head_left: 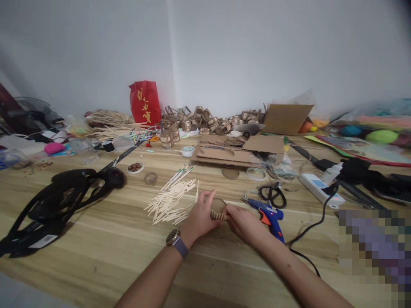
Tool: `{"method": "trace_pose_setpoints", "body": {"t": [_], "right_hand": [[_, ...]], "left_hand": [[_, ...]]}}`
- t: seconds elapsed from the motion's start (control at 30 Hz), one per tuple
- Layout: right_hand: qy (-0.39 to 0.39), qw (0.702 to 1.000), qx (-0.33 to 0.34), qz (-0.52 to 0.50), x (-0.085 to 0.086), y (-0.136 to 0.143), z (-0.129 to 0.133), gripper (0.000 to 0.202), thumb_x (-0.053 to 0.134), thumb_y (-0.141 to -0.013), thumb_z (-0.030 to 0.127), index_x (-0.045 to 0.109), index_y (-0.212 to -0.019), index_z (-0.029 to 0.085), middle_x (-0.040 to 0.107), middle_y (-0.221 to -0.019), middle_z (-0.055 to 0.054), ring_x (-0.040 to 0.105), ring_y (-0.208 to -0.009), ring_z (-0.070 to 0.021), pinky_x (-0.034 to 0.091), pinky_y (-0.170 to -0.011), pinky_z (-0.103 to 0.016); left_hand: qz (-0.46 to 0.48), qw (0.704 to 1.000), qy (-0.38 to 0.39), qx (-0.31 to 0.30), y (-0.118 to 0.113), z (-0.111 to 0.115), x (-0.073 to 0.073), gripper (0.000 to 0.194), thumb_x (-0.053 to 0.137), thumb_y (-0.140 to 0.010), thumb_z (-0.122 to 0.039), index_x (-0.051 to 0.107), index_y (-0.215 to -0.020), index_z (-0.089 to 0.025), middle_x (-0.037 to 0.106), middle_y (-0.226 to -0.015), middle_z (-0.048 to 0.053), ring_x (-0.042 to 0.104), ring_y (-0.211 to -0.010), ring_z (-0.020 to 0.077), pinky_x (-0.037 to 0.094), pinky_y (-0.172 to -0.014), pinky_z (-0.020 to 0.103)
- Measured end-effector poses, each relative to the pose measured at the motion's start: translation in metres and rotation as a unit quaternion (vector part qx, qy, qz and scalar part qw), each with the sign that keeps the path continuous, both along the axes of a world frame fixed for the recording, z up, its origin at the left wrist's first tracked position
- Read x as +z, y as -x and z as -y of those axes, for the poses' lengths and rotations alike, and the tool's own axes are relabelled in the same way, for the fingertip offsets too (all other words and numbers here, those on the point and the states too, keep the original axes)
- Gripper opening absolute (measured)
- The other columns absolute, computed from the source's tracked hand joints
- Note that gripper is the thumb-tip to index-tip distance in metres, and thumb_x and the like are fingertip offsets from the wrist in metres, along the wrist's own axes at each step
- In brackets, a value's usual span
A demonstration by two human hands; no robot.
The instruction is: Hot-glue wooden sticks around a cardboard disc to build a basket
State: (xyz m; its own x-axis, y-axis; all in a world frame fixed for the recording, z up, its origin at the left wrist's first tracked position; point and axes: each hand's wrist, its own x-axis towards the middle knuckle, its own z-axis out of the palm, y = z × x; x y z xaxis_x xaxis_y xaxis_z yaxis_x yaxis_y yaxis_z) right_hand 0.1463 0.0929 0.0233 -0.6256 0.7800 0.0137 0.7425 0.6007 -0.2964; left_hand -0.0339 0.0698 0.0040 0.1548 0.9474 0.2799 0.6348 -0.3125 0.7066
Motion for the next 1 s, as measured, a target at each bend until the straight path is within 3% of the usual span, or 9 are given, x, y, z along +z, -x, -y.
{"method": "trace_pose_setpoints", "body": {"t": [0.23,0.37,0.43,0.57,0.67,0.77,0.9,1.0], "right_hand": [[-0.007,1.000,0.005,-0.005,0.003,0.003,0.002,0.017,0.040,-0.089,0.014,0.057,-0.093,0.016,0.071,-0.088,-0.011,0.065,-0.081,-0.0214,0.040,-0.066,-0.027],[-0.019,1.000,-0.006,-0.022,0.028,-0.001,0.008,0.016,0.048,-0.086,0.018,0.058,-0.099,0.018,0.070,-0.095,-0.010,0.064,-0.085,-0.0204,0.040,-0.068,-0.026],[-0.035,0.996,-0.052,-0.060,0.046,-0.013,0.006,0.015,0.049,-0.087,0.027,0.058,-0.097,0.020,0.070,-0.090,-0.007,0.064,-0.078,-0.0196,0.040,-0.065,-0.026],[-0.062,0.976,-0.191,-0.087,0.071,-0.062,-0.006,0.034,0.042,-0.089,0.047,0.052,-0.066,0.023,0.060,-0.058,-0.001,0.056,-0.056,-0.0183,0.034,-0.053,-0.026],[0.011,0.972,-0.235,-0.012,0.066,-0.100,-0.012,0.034,0.047,-0.085,0.044,0.054,-0.060,0.023,0.062,-0.057,-0.003,0.057,-0.055,-0.0193,0.034,-0.052,-0.028],[0.096,0.965,-0.243,0.021,0.045,-0.120,-0.005,0.042,0.048,-0.083,0.051,0.058,-0.056,0.021,0.063,-0.056,-0.005,0.057,-0.055,-0.0198,0.034,-0.051,-0.028],[0.139,0.959,-0.249,0.005,0.021,-0.114,0.008,0.047,0.050,-0.078,0.062,0.058,-0.056,0.021,0.063,-0.055,-0.003,0.056,-0.054,-0.0192,0.032,-0.048,-0.028],[0.133,0.954,-0.269,-0.005,0.018,-0.104,0.010,0.041,0.057,-0.076,0.055,0.059,-0.055,0.021,0.064,-0.058,-0.005,0.058,-0.056,-0.0199,0.034,-0.050,-0.028]], "left_hand": [[-0.001,1.000,-0.011,-0.004,0.001,-0.001,-0.005,0.098,0.078,-0.060,-0.016,0.027,-0.143,-0.024,0.039,-0.131,0.011,0.045,-0.123,0.0278,0.041,-0.104,0.042],[0.012,1.000,-0.003,-0.001,0.004,0.000,-0.004,0.096,0.079,-0.062,-0.018,0.027,-0.143,-0.026,0.039,-0.134,0.011,0.045,-0.125,0.0277,0.039,-0.106,0.043],[0.015,1.000,0.002,0.004,0.005,0.001,-0.002,0.097,0.079,-0.061,-0.017,0.027,-0.143,-0.027,0.039,-0.136,0.011,0.042,-0.128,0.0280,0.036,-0.108,0.044],[0.019,1.000,0.010,0.003,0.005,0.001,-0.002,0.097,0.079,-0.061,-0.014,0.028,-0.143,-0.026,0.037,-0.141,0.012,0.034,-0.136,0.0290,0.030,-0.113,0.045],[0.020,1.000,0.001,-0.008,0.004,0.001,-0.002,0.096,0.078,-0.062,-0.014,0.027,-0.143,-0.025,0.035,-0.144,0.012,0.030,-0.138,0.0293,0.027,-0.114,0.046],[0.016,1.000,-0.002,-0.014,0.004,0.001,-0.004,0.098,0.080,-0.063,-0.021,0.025,-0.144,-0.024,0.032,-0.146,0.013,0.028,-0.139,0.0302,0.026,-0.115,0.048],[-0.004,0.999,-0.028,-0.017,0.008,0.002,-0.003,0.101,0.080,-0.065,-0.045,0.024,-0.144,-0.019,0.028,-0.148,0.017,0.024,-0.140,0.0332,0.024,-0.115,0.050],[-0.032,0.993,-0.113,0.006,0.007,0.008,0.009,0.090,0.071,-0.072,-0.056,0.030,-0.141,-0.016,0.034,-0.144,0.018,0.028,-0.137,0.0339,0.023,-0.114,0.052]]}}
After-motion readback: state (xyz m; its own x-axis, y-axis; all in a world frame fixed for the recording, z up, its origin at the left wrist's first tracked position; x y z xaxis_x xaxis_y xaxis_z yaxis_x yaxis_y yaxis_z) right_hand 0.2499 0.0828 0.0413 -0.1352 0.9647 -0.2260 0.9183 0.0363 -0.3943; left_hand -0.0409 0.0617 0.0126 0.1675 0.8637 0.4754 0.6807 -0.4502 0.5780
